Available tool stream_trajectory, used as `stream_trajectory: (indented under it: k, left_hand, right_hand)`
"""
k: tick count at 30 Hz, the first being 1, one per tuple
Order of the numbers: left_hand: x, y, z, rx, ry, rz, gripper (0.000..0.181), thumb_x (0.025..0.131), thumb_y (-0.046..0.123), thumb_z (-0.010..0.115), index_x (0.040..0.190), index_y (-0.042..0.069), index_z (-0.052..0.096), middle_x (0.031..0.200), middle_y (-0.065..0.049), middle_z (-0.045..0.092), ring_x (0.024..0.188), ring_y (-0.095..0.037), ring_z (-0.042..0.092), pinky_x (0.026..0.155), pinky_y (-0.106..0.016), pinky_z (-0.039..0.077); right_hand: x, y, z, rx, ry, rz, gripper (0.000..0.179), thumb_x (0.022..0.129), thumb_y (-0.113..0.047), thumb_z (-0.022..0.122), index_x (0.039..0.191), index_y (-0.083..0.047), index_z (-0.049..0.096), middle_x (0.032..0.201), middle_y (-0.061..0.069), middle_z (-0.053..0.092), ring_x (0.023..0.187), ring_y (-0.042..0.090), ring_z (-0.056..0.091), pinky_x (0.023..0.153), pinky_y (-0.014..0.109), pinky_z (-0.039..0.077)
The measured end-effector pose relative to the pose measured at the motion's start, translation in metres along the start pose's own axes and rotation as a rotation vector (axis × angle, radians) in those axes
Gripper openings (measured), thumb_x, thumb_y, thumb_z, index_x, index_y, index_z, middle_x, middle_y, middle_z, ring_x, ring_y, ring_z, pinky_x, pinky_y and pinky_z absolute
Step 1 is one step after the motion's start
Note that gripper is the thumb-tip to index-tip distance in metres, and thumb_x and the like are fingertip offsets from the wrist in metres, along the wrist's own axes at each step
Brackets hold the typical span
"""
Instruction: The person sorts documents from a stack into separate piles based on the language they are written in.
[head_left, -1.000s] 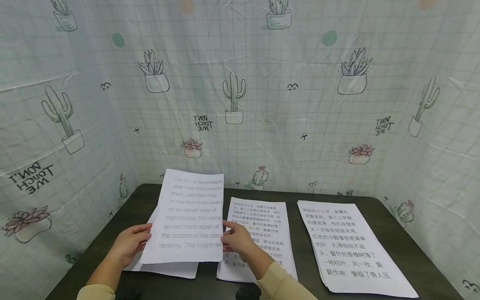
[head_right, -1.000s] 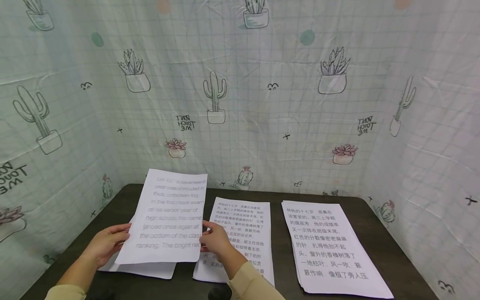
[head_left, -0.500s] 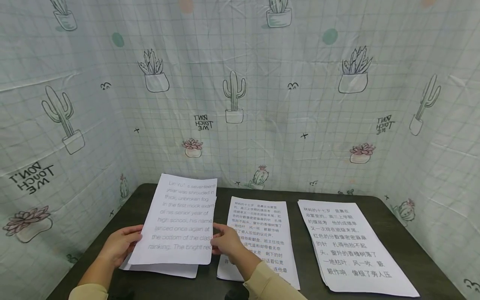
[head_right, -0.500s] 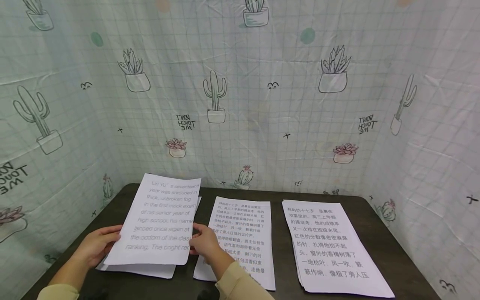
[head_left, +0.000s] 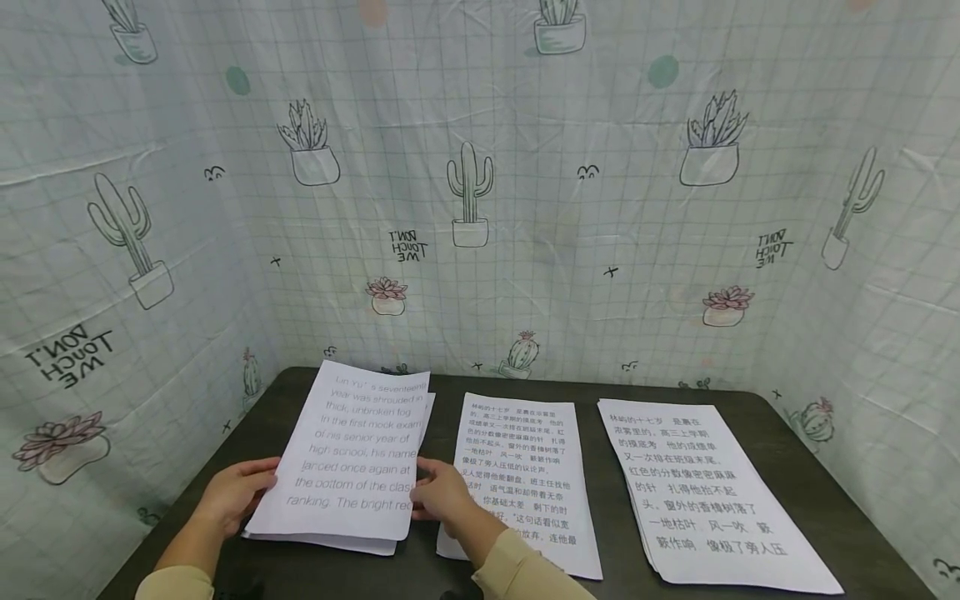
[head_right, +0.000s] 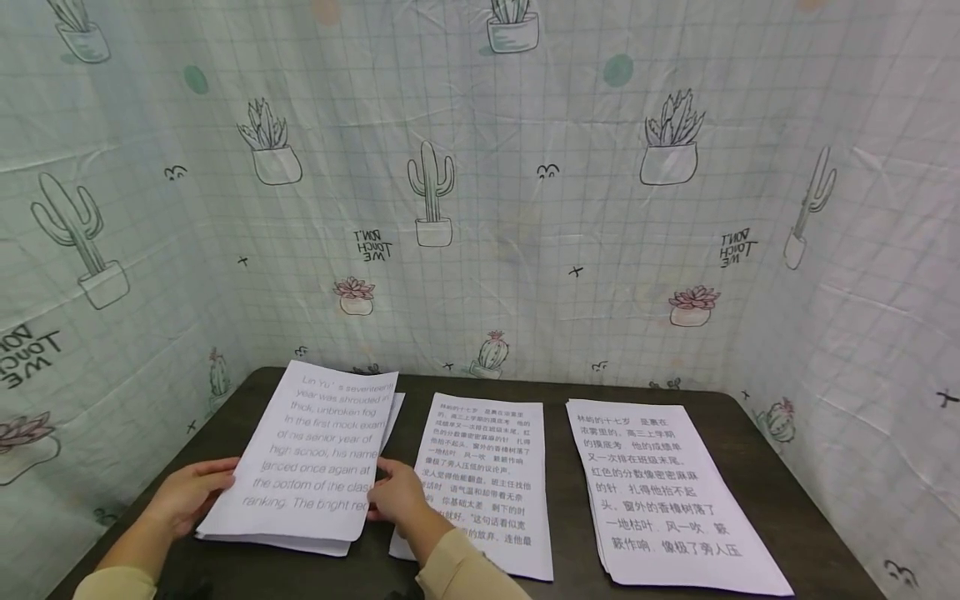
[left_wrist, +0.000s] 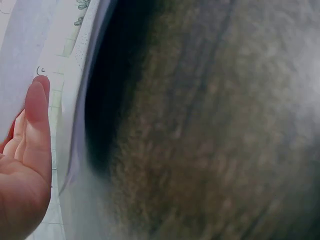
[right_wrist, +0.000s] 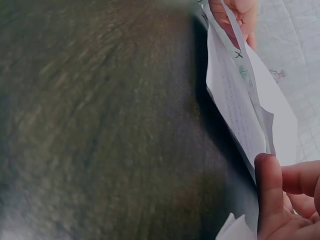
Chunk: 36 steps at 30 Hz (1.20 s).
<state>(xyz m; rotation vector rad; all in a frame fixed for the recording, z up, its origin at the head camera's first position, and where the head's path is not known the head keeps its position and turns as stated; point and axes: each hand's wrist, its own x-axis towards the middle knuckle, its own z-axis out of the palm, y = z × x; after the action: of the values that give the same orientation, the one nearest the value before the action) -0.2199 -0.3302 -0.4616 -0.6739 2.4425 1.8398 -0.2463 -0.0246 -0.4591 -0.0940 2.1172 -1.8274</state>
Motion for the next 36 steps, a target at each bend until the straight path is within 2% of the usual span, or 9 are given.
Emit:
stream_trajectory:
  k: [6,13,20,31,36]
  left_hand:
    - [0.0005,-0.0032,0.0013,0.020,0.022,-0.009,0.047,0.095,0.008,0.058,0.138,-0.009,0.047,0.127,-0.028,0.059,0.082,-0.012,0.063,0.070,-0.029,0.057]
    - [-0.0002,-0.0029,0.0026,0.031,0.039,-0.006,0.046,0.094,0.007,0.058,0.136,-0.010,0.049,0.128,-0.030,0.058,0.080,-0.012,0.063,0.068,-0.028,0.056]
    - [-0.0015,-0.0028,0.0036,0.069,0.052,-0.011,0.047,0.094,0.010,0.059,0.136,-0.009,0.050,0.137,-0.032,0.051,0.083,-0.010,0.063,0.068,-0.027,0.055]
    - [0.0018,-0.0083,0.0026,0.083,0.059,-0.005,0.046,0.094,0.011,0.060,0.134,-0.011,0.051,0.133,-0.031,0.054,0.084,-0.012,0.062,0.068,-0.027,0.054]
    - [0.0022,-0.0081,-0.0001,0.070,0.063,0.005,0.050,0.094,0.011,0.061,0.135,-0.012,0.048,0.136,-0.032,0.052,0.087,-0.009,0.063,0.075,-0.031,0.058]
  right_hand:
    - [-0.0009,0.0020,0.0029,-0.010,-0.008,0.008,0.062,0.080,0.013,0.059,0.140,0.004,0.048,0.087,0.011,0.059,0.069,0.014,0.059,0.059,0.028,0.059]
    - [-0.0013,0.0035,0.0029,-0.021,-0.024,0.009,0.062,0.080,0.013,0.058,0.140,0.005,0.048,0.087,0.009,0.059,0.068,0.015,0.062,0.060,0.028,0.060]
    - [-0.0007,0.0071,0.0043,-0.057,-0.025,0.005,0.056,0.083,0.011,0.059,0.138,0.006,0.050,0.087,0.012,0.062,0.067,0.013,0.063,0.057,0.026,0.059]
    - [-0.0016,0.0051,0.0040,-0.069,-0.036,0.022,0.055,0.085,0.006,0.061,0.138,0.007,0.049,0.086,0.009,0.066,0.069,0.013,0.065,0.058,0.027,0.059]
    - [-0.0002,0.0054,0.0039,-0.072,-0.035,0.042,0.054,0.087,0.002,0.062,0.139,0.008,0.048,0.086,0.008,0.066,0.070,0.011,0.065,0.059,0.026,0.059]
